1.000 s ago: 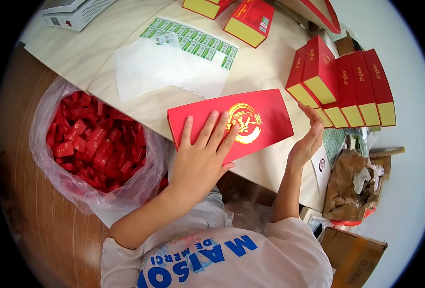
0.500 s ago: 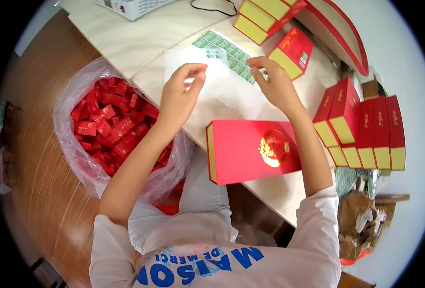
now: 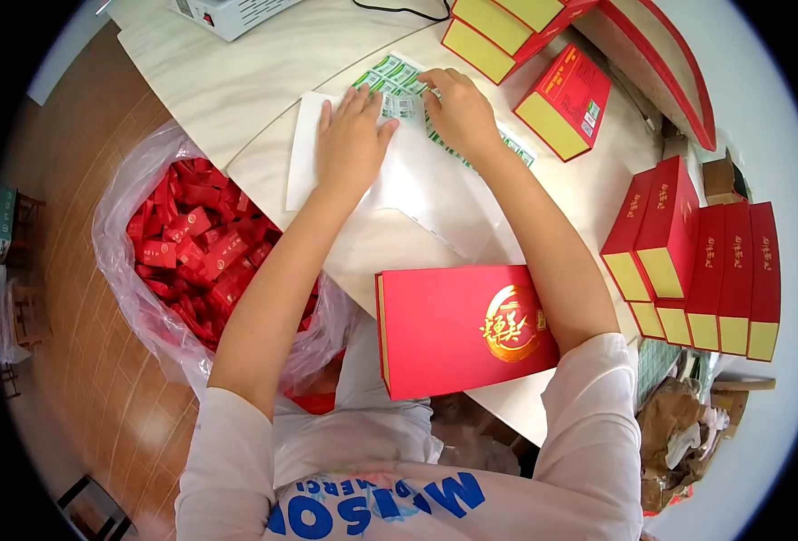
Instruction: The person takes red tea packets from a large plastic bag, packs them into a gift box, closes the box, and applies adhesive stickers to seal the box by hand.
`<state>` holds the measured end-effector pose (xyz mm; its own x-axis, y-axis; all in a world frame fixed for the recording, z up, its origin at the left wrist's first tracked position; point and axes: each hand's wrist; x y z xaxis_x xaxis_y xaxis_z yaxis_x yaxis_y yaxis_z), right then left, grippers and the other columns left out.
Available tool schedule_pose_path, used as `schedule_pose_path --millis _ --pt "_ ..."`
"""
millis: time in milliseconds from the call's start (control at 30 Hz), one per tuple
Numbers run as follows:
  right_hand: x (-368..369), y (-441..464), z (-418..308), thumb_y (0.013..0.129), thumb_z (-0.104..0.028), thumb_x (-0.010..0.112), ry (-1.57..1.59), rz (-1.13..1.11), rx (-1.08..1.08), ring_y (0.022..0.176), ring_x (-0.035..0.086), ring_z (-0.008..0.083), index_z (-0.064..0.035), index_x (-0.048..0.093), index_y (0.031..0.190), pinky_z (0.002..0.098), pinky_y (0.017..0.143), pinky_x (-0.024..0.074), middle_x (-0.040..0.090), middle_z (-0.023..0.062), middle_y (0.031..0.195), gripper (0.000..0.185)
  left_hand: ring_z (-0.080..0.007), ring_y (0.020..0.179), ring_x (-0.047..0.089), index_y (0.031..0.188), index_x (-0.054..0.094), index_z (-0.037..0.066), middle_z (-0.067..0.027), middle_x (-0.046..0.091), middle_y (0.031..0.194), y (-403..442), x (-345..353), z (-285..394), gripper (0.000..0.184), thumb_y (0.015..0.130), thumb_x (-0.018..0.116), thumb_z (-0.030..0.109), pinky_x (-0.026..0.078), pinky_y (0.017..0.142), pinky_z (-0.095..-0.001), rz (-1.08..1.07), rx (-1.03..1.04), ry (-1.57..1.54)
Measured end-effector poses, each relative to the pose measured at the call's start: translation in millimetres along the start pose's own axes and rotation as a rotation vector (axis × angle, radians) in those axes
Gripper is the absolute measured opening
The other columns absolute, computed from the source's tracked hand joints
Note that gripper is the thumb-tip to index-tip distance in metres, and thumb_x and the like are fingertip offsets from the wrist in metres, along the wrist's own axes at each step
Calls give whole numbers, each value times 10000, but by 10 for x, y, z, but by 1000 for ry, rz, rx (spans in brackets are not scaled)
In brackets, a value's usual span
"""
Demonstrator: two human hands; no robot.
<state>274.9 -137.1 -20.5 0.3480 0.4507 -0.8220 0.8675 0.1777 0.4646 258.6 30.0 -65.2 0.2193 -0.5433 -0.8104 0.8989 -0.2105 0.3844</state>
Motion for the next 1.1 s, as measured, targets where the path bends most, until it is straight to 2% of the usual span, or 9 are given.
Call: schedule_pose_path --millis 133,200,300,567,633,667,733,833,1100 --pt "107 34 -32 793 -55 636 79 21 -96 915 607 312 -62 663 1051 414 806 508 652 135 1003 260 -273 1352 386 1303 564 85 -121 485 1405 0 -8 -42 442 917 583 301 244 1126 -456 13 53 -110" --pt "160 13 -27 822 -36 625 146 26 -238 929 588 306 -61 656 1074 397 819 488 651 114 1023 255 -282 1340 400 1285 579 86 -123 499 1391 3 -22 -39 421 912 593 280 259 1120 -459 17 63 -128" --pt "84 35 -74 813 -26 627 90 -95 -207 918 580 304 -50 675 1018 393 819 486 653 110 1025 212 -301 1317 428 1247 609 85 -127 524 1364 13 2 -58 380 902 607 245 281 1108 -467 35 84 -152" --pt "131 38 7 777 -35 639 127 -31 -216 879 597 308 -66 706 907 394 786 502 658 115 909 150 -309 1264 481 1211 641 108 -126 555 1326 31 -6 -89 354 859 646 138 312 1098 -444 21 91 -259" --pt "105 39 -7 775 -35 638 142 -32 -215 874 593 308 -65 703 894 395 786 501 650 115 891 139 -300 1156 552 1151 653 94 -114 611 1222 27 -30 -75 328 824 661 77 399 1018 -400 90 115 -290" --pt "83 41 -15 769 -40 644 125 -56 -206 872 590 306 -61 696 881 395 785 500 645 115 884 125 -300 1156 552 1151 653 94 -114 611 1222 28 -56 -52 328 824 661 77 399 1018 -400 91 114 -290" --pt "59 43 -28 763 -45 649 109 -81 -198 871 587 304 -57 689 867 395 785 499 640 115 878 112 -295 1036 593 1066 639 69 -104 634 1098 30 -92 -15 271 798 666 37 456 907 -382 73 -2 -391" --pt "40 47 -36 751 -51 659 102 -98 -202 866 584 299 -56 680 860 392 779 497 632 112 863 112 -300 994 599 1009 613 55 -103 629 1043 29 -82 -12 236 783 668 13 470 839 -383 119 11 -400" --pt "9 63 -57 726 -34 680 105 -61 -272 853 586 279 -65 671 846 381 758 492 653 90 860 125 -297 1016 596 1030 626 61 -104 624 1065 30 -81 -26 254 785 654 1 466 861 -376 105 28 -399"
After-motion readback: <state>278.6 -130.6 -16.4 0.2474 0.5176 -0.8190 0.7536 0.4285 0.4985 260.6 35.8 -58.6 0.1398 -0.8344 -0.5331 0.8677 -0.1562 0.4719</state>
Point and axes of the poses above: each hand's wrist, its own y-axis towards the middle knuckle, its own x-axis out of the palm, z = x × y
